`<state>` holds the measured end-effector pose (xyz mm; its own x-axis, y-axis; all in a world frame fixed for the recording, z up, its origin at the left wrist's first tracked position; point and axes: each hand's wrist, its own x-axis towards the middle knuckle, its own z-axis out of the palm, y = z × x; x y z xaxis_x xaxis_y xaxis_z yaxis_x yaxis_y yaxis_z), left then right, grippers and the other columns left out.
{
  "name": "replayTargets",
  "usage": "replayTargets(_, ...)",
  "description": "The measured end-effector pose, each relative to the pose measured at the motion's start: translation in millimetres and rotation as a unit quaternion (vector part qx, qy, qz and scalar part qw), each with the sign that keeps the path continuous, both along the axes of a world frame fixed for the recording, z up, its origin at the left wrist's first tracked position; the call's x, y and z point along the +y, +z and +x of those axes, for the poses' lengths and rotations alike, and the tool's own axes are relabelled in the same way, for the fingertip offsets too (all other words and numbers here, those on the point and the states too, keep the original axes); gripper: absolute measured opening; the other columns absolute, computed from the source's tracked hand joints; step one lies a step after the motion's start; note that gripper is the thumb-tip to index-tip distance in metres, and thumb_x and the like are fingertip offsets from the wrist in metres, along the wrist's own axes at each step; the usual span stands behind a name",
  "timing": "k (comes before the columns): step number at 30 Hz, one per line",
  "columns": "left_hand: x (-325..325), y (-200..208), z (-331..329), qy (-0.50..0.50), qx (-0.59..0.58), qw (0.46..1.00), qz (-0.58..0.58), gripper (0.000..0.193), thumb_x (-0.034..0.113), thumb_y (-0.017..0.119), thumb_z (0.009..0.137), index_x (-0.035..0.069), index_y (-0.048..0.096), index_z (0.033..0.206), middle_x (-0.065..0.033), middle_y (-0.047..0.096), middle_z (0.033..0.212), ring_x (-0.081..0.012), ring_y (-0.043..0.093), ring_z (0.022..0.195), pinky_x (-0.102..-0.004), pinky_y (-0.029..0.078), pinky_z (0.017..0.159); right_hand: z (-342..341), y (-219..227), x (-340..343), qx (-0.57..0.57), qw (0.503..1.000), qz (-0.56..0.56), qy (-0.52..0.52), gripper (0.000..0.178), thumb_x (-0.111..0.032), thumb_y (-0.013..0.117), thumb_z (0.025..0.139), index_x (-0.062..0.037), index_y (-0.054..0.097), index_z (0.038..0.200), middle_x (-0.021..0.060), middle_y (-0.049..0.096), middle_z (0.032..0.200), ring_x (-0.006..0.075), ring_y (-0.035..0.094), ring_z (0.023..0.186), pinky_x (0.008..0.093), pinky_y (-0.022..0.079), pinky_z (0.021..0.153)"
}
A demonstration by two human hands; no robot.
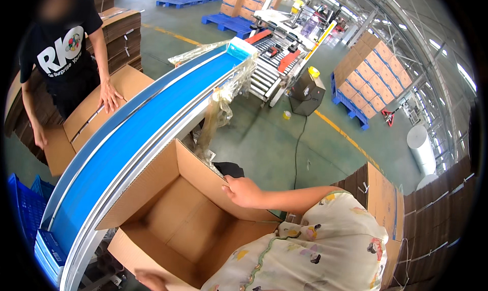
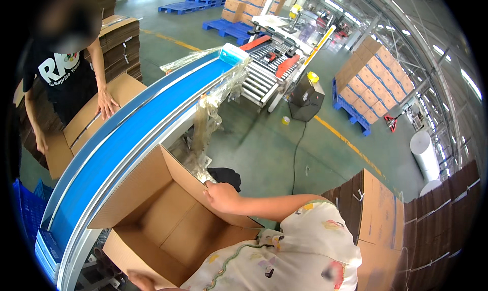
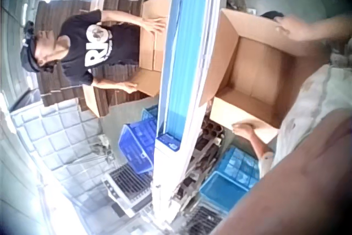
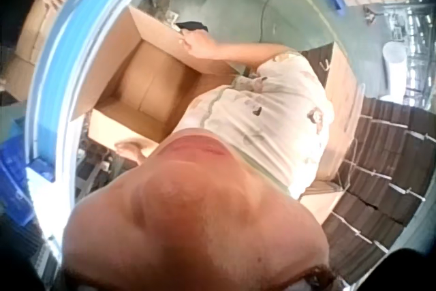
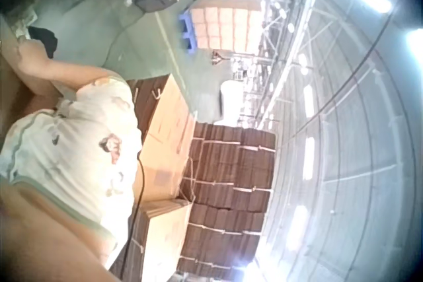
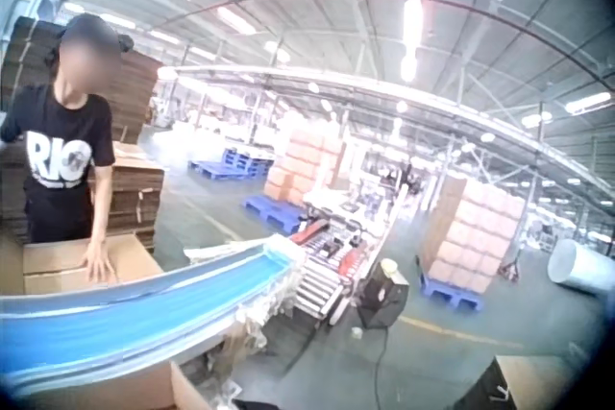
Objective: The person picks up blue rectangular packages from a conveyor belt, places them into cardboard boxes, and then moves the filled boxes along the assembly line.
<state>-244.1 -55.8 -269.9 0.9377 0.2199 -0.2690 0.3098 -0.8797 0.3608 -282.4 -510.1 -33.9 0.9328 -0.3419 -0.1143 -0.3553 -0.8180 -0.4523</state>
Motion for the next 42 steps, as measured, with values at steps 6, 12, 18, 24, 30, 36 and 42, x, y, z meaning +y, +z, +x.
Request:
replayTargets(6,-74,42,18,0.097,-0.004,0.989,-0.109,0.077,0.053,0.034,0.087,-0.008,0.02,0.132,-0.0274,0.021,0.137,-0.0361,0.02,0.129,-0.0374,0.019,0.105,-9,0,-36,0.014,0.996,0.08,-0.045,0.034,-0.032,0.044,0.088,0.0015,0.052,0.089,0.0221,0.058,0.07,0.0382,0.057,0.068,0.0458,0.045,0.063)
replayTargets(12,-50,-2,11,0.085,-0.026,0.921,-0.38,0.078,0.051,0.035,0.088,-0.012,0.02,0.13,-0.0285,0.022,0.136,-0.0383,0.022,0.127,-0.0374,0.019,0.105,-10,17,-40,0.073,0.99,0.112,-0.043,0.038,-0.036,0.044,0.088,-0.0002,0.054,0.092,0.0201,0.058,0.072,0.0355,0.057,0.068,0.0415,0.045,0.064)
replayTargets(18,-90,65,23,0.037,0.022,0.998,-0.053,0.07,0.041,0.049,0.084,-0.01,0.028,0.128,-0.0276,0.035,0.129,-0.0386,0.039,0.116,-0.0385,0.034,0.095,-8,14,-35,0.046,0.988,0.142,-0.044,0.038,-0.037,0.043,0.089,-0.0007,0.054,0.093,0.0198,0.058,0.072,0.0339,0.057,0.068,0.0408,0.045,0.063)
replayTargets(24,-85,46,25,0.015,-0.026,0.995,-0.096,0.053,0.027,0.055,0.083,-0.004,0.04,0.124,-0.0246,0.053,0.112,-0.0403,0.051,0.099,-0.0425,0.042,0.081,-15,-11,-91,0.061,0.989,0.125,-0.041,0.048,-0.044,0.04,0.089,0.0025,0.053,0.092,0.0209,0.059,0.072,0.0348,0.058,0.069,0.0399,0.045,0.064)
replayTargets(30,-99,51,26,0.023,-0.006,0.989,-0.144,0.049,0.021,0.056,0.082,-0.004,0.042,0.122,-0.0251,0.052,0.112,-0.0391,0.052,0.099,-0.0404,0.042,0.082,-17,-91,-145,0.211,0.968,0.013,-0.136,0.068,-0.055,0.02,0.088,0.0042,0.038,0.116,0.0249,0.054,0.102,0.0368,0.052,0.098,0.0443,0.039,0.085)
replayTargets(36,-92,55,25,0.039,-0.029,0.99,-0.131,0.042,0.018,0.054,0.083,-0.005,0.045,0.117,-0.0246,0.054,0.107,-0.0365,0.054,0.097,-0.0384,0.044,0.081,6,-340,-42,0.344,0.863,0.205,-0.307,0.065,-0.046,0.027,0.085,0.0025,0.033,0.128,0.024,0.041,0.126,0.0341,0.038,0.119,0.0416,0.03,0.098)
replayTargets(42,-84,31,30,0.045,-0.107,0.985,-0.13,0.058,0.007,0.055,0.08,-0.003,0.028,0.131,-0.0225,0.035,0.132,-0.0337,0.037,0.119,-0.0365,0.033,0.097,40,-175,-88,0.247,0.967,0.016,-0.066,0.058,-0.029,0.048,0.08,-0.0009,0.034,0.128,0.0204,0.042,0.126,0.0323,0.041,0.115,0.0409,0.035,0.093)
